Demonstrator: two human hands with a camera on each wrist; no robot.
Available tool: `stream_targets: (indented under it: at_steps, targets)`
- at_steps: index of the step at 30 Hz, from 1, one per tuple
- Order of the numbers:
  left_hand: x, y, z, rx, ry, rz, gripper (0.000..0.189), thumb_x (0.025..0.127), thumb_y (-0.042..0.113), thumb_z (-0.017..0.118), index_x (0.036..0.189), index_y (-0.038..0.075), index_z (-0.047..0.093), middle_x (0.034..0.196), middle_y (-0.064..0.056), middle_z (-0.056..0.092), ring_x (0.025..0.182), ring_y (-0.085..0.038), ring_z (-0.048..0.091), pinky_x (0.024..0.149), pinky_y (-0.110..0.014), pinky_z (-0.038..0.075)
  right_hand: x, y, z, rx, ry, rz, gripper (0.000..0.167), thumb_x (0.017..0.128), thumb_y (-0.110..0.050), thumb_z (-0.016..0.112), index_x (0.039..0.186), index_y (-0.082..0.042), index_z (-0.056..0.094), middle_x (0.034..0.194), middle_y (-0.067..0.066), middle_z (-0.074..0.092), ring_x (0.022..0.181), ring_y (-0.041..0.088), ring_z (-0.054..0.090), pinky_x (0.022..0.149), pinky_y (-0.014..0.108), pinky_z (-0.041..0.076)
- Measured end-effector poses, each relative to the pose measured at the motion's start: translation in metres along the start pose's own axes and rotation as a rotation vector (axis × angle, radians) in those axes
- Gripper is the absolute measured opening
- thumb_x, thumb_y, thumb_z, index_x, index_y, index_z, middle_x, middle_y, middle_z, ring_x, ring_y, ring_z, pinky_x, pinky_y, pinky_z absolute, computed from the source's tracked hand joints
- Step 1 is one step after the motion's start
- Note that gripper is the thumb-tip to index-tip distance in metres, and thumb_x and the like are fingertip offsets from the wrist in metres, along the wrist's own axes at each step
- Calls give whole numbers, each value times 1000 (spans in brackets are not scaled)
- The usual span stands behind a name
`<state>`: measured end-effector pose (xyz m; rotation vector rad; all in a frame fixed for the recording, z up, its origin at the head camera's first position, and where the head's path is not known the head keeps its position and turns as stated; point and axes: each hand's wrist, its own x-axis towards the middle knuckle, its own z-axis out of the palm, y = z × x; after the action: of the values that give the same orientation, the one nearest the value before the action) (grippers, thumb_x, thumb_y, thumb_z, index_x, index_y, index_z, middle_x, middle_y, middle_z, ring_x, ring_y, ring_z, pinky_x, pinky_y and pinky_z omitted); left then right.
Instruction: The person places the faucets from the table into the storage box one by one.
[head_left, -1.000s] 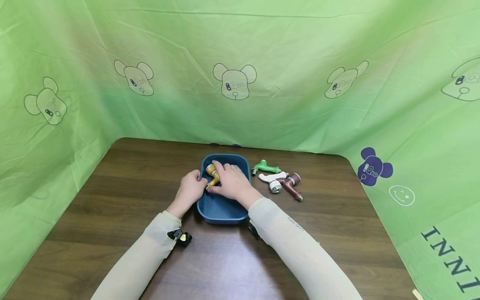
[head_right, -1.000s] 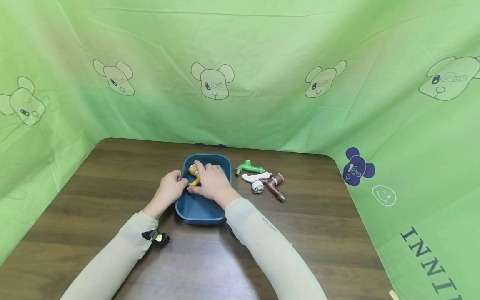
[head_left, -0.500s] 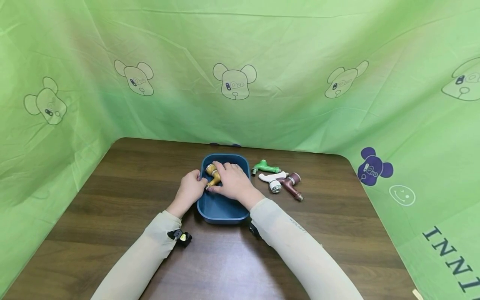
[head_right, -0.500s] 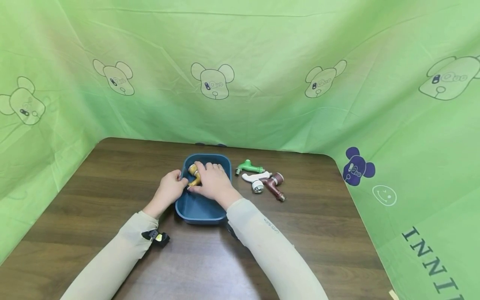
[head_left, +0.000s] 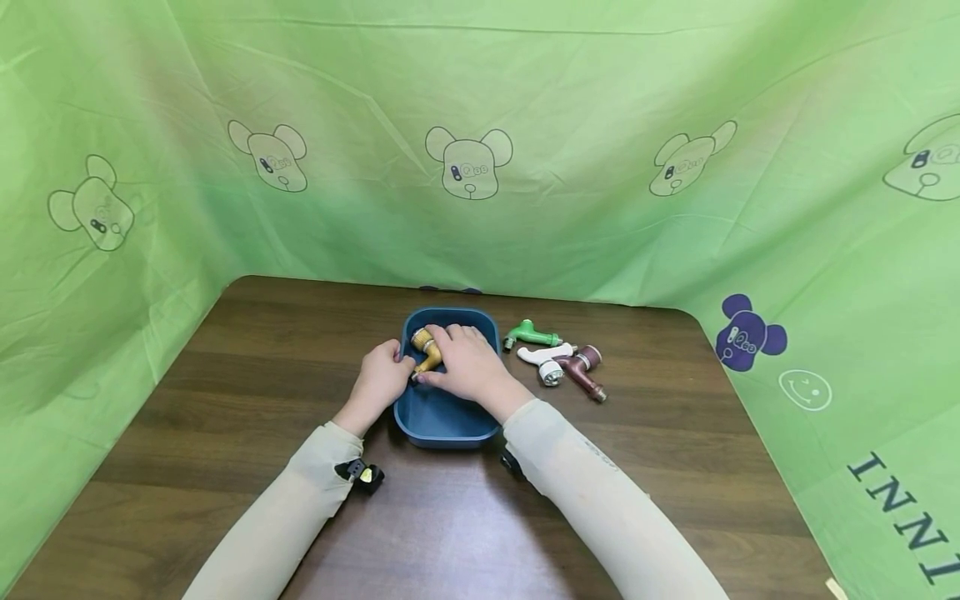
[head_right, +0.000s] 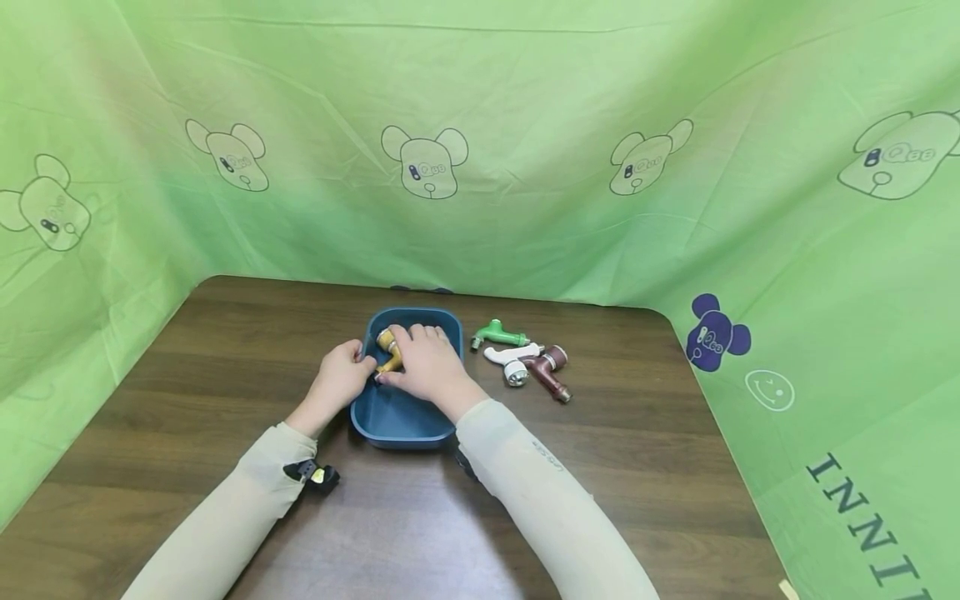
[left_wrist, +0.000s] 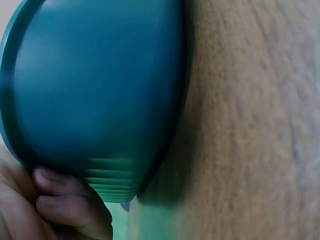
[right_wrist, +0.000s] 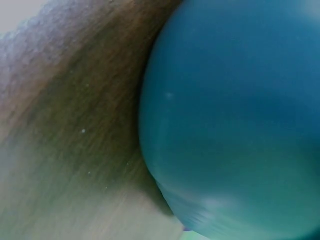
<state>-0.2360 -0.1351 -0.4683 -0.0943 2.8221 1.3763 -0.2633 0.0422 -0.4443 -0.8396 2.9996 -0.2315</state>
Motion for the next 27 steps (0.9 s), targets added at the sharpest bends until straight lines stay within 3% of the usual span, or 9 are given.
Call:
stream_targets:
  at_steps: [27]
  targets:
    - [0, 0, -1, -24, -16, -6, 25, 95, 16, 58, 76, 10, 44, 64, -1, 39, 57, -19, 45, 52, -29, 32, -12, 4, -8, 14, 63, -29, 85, 89, -66, 66, 154, -17, 40, 138, 10, 57, 133, 29, 51, 120, 47, 31]
